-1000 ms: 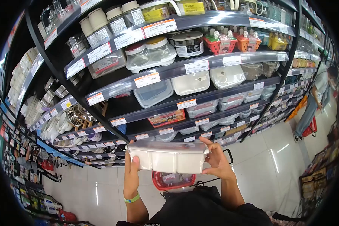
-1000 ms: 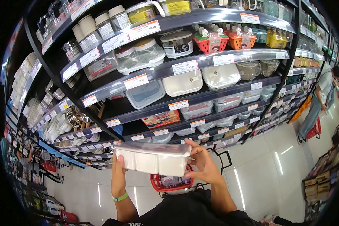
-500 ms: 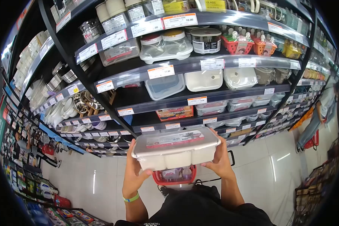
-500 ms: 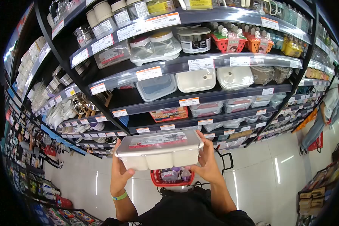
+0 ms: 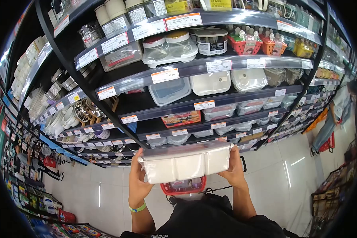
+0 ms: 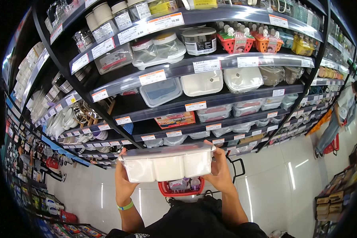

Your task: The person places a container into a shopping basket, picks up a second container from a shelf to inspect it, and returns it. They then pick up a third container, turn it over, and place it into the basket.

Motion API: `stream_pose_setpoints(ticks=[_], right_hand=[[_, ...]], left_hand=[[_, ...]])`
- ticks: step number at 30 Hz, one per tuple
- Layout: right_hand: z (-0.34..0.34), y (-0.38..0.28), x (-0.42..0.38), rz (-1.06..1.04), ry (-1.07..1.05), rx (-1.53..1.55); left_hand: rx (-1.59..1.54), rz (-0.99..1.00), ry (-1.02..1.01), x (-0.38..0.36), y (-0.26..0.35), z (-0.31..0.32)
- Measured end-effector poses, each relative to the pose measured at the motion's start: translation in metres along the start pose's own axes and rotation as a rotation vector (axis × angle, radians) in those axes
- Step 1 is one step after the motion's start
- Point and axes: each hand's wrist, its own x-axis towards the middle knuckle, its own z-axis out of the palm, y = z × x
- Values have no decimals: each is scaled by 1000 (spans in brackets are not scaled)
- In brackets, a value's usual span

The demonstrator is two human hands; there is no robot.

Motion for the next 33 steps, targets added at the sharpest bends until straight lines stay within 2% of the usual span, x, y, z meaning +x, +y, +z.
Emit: stream_pose_setpoints(ticks=[3,5,8,17,33], right_hand=[[-1,3,-2,-22,27,-18],[-2,1,-4,-16,30,-29],[-5,0,-5,-39,29,-36],[-2,-2,-7,-51,54,-15],[-10,-1,-5,-11,-5,10]], left_hand=[[-31,9,25,2,-8,1],[71,148,34,6,-9,2],[-34,122,-15,12,3,5],[-39,229,-38,18,4,5],[4,198,22,8,5,13]])
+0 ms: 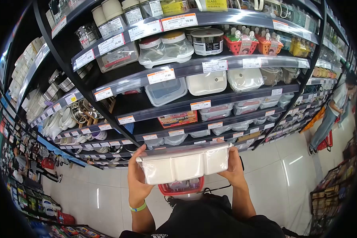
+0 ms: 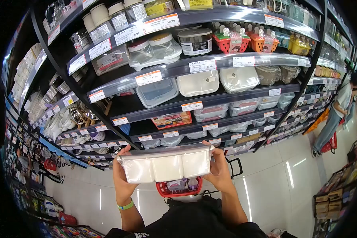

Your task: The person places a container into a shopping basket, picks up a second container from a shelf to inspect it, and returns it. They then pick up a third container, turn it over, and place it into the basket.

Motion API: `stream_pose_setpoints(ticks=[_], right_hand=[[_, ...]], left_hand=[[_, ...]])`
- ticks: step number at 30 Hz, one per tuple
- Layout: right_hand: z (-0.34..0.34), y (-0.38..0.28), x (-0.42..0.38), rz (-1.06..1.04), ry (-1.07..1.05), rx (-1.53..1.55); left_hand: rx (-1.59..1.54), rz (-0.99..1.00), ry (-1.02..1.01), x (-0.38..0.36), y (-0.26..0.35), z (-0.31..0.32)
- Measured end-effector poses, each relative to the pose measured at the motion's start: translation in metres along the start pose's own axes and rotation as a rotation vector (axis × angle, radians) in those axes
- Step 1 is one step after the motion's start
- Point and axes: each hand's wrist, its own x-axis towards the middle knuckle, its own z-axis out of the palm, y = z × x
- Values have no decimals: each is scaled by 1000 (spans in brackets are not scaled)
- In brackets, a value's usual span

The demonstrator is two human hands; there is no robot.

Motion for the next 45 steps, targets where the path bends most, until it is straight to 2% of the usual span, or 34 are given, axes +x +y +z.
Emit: stream_pose_setpoints(ticks=[5,9,20,24,27,36,43,45], right_hand=[[3,-4,0,11,5,14],[5,-2,4,-9,0,21],[9,6,13,10,-22,41],[10,8,16,8,-47,42],[11,6,17,45,-59,74],[13,7,21,1,-50,115],[11,9,14,-36,-33,126],[15,3,16,-90,57,57]], left_hand=[[49,-88,-12,1,-1,-2],[75,-32,-12,8,7,-1],[106,-66,-4,10,12,-7],[95,-68,16,3,1,-11],[3,-102,108,0,0,-8],[-2,-124,45,6,13,-10],[-105,-227,-35,3,11,-9],[-135,-239,-74,3,6,-8]])
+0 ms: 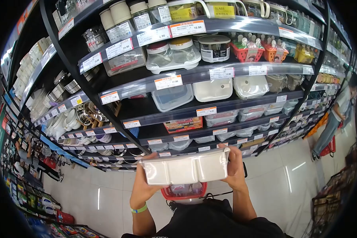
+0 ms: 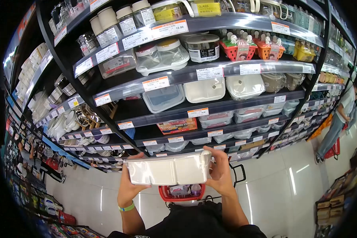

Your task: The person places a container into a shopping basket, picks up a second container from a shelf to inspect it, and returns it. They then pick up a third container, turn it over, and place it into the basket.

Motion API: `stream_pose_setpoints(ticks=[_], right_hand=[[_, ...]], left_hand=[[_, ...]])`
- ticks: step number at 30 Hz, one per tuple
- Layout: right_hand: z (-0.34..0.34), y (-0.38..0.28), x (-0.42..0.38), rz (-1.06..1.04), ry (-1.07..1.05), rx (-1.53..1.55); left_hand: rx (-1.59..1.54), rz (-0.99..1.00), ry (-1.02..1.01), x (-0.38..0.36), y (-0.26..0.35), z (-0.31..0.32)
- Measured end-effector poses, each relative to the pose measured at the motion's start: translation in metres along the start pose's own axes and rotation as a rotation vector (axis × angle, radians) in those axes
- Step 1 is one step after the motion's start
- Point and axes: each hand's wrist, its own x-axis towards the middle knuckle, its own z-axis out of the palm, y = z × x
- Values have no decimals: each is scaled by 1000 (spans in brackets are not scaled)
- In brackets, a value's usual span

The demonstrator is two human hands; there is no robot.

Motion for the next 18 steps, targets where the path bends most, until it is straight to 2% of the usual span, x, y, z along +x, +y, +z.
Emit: stream_pose_setpoints(ticks=[2,7,10,13,17,18], right_hand=[[2,-8,-1,27,-5,29],[9,-17,-5,30,63,88],[0,-13,-7,3,-15,-16],[1,-14,-8,-38,-57,-78],[4,-14,-6,-6,-69,-102],[4,-12,-5,-6,-66,-108]], left_hand=[[3,-73,-139,4,-9,-1],[-9,-183,-196,-1,-30,0],[116,-220,-271,2,-30,-1],[262,-163,-282,6,-36,2],[252,-174,-295,8,-41,5],[232,-190,-232,6,-39,9]])
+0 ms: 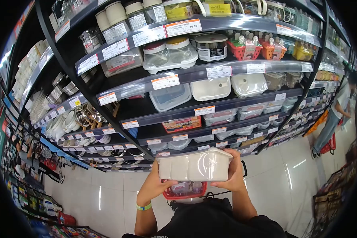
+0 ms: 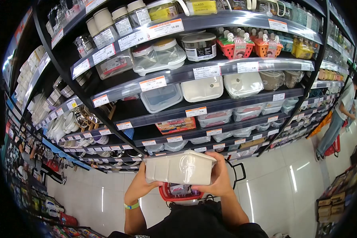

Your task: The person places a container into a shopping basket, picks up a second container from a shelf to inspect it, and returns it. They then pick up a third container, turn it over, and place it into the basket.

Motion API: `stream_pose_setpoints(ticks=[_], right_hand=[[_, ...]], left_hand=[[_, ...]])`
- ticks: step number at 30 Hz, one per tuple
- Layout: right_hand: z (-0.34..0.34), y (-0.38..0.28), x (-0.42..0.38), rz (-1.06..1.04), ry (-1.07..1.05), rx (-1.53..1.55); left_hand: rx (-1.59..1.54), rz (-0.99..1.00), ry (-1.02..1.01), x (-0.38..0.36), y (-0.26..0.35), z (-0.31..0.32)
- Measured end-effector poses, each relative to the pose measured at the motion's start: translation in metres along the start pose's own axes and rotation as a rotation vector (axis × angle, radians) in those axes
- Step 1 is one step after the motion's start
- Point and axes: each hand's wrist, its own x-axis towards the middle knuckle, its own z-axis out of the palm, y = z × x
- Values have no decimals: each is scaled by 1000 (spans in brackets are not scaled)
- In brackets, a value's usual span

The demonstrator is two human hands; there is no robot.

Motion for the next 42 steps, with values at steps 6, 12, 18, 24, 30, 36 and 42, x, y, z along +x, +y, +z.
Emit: stream_pose_setpoints(ticks=[6,12,18,24,30,36,42], right_hand=[[2,13,0,-20,-21,-17],[7,10,5,-18,-125,-37],[7,10,10,7,-184,-44],[2,10,13,109,-249,-8],[11,13,18,13,-223,68],[7,14,14,150,-248,67],[10,10,16,172,-271,65]], left_hand=[[136,38,83,7,-2,8],[386,114,-7,16,12,13],[243,75,-78,16,24,17],[-13,94,-48,16,24,29],[61,227,5,22,16,19],[-178,278,13,20,20,22],[-389,429,84,9,36,17]])
